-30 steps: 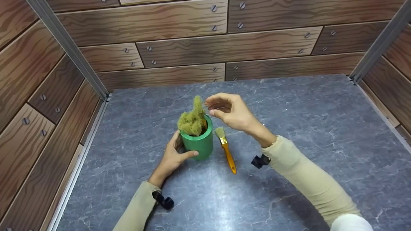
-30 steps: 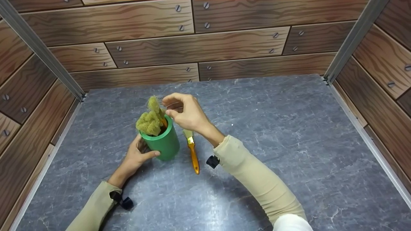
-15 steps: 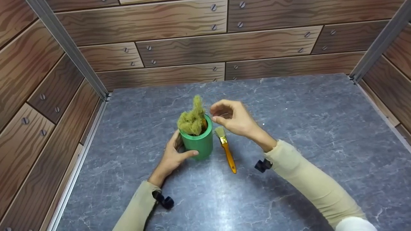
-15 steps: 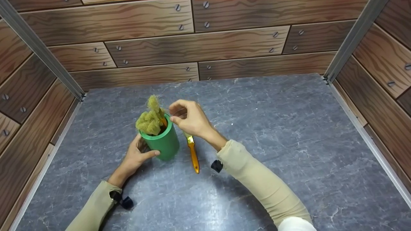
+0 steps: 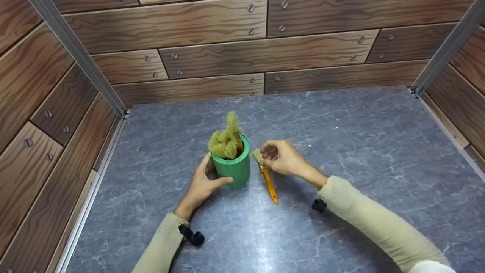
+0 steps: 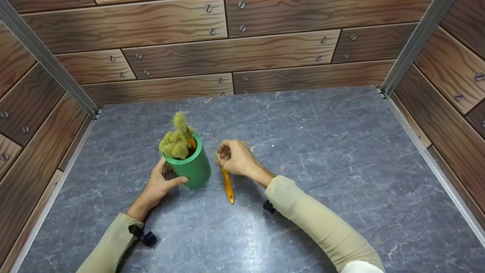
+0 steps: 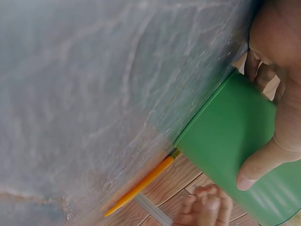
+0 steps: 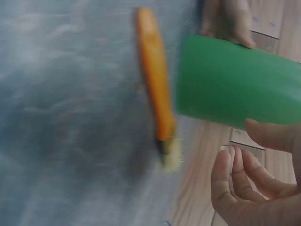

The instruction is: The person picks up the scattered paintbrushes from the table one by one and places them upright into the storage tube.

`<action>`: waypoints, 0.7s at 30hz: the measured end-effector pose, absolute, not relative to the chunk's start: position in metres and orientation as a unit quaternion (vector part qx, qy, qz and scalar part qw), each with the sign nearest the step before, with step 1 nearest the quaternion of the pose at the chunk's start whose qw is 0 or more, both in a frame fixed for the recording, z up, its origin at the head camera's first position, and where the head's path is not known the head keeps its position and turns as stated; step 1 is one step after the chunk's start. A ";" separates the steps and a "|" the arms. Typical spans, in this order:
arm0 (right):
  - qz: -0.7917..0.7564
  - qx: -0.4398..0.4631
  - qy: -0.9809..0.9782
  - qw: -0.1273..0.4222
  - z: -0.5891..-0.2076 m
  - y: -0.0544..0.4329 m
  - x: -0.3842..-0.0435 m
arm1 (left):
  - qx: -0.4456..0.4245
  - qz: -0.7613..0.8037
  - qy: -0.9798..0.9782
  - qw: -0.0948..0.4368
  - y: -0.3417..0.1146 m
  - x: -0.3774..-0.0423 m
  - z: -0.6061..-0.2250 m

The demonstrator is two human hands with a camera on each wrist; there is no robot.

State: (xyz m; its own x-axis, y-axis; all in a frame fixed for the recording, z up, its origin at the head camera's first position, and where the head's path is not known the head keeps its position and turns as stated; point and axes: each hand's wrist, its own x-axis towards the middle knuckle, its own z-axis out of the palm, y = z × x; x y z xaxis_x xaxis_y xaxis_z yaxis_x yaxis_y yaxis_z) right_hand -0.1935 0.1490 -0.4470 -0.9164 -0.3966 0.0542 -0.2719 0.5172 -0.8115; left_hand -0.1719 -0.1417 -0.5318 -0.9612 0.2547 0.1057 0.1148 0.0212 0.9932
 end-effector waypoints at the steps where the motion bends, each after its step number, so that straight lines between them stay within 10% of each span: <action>1: -0.446 -0.190 0.872 0.075 -0.450 0.150 -0.193 | 0.130 0.689 0.711 0.050 -0.142 -0.172 -0.532; 21: -0.367 -0.149 0.910 0.124 -0.477 0.151 -0.187 | 0.140 0.692 0.707 0.042 -0.141 -0.173 -0.532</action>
State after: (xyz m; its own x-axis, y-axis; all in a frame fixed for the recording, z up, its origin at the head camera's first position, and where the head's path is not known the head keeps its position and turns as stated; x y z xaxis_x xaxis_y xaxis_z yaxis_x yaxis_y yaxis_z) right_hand -0.1870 0.1512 -0.4771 -0.9246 -0.3628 -0.1161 -0.1808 0.6862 -0.7045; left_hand -0.1729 -0.1414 -0.5321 -0.9575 0.2555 0.1337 0.1393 0.0038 0.9902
